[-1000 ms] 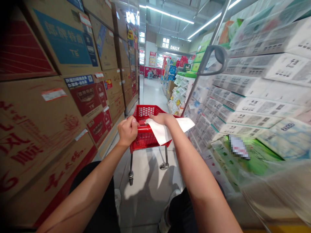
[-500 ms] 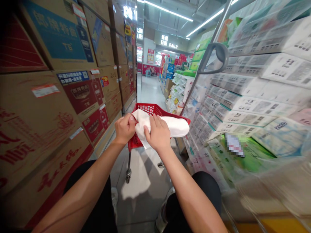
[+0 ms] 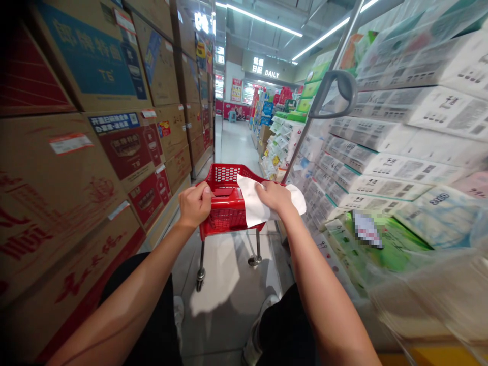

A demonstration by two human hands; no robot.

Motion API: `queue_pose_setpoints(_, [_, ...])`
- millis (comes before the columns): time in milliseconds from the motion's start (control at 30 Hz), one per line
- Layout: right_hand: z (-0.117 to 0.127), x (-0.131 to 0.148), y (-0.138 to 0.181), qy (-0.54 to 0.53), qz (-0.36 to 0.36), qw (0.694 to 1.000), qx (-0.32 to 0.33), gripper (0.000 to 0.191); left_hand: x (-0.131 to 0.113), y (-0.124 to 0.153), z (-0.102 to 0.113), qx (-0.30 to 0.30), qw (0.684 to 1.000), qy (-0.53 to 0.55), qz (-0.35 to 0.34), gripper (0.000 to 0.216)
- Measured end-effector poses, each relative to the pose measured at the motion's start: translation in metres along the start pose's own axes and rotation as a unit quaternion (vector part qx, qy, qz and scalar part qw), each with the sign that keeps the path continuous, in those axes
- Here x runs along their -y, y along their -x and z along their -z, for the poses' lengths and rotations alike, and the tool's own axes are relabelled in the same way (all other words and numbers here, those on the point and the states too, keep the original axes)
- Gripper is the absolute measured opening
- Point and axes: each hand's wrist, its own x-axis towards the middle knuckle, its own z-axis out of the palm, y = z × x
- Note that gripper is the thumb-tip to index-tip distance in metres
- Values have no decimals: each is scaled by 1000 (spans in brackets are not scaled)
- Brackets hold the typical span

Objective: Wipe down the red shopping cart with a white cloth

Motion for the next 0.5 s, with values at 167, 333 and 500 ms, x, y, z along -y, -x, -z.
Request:
queue_pose_setpoints(167, [6, 23, -39, 28, -5, 993, 115, 69, -1, 3, -1, -23, 1000, -11, -15, 35])
queue_pose_setpoints(333, [-4, 84, -22, 61, 95, 991, 76, 64, -5, 3, -4, -39, 999, -30, -12, 34])
queue_pose_setpoints(500, [-23, 123, 28, 36, 161, 984, -70, 55, 0, 2, -3, -36, 999, -26, 6, 32])
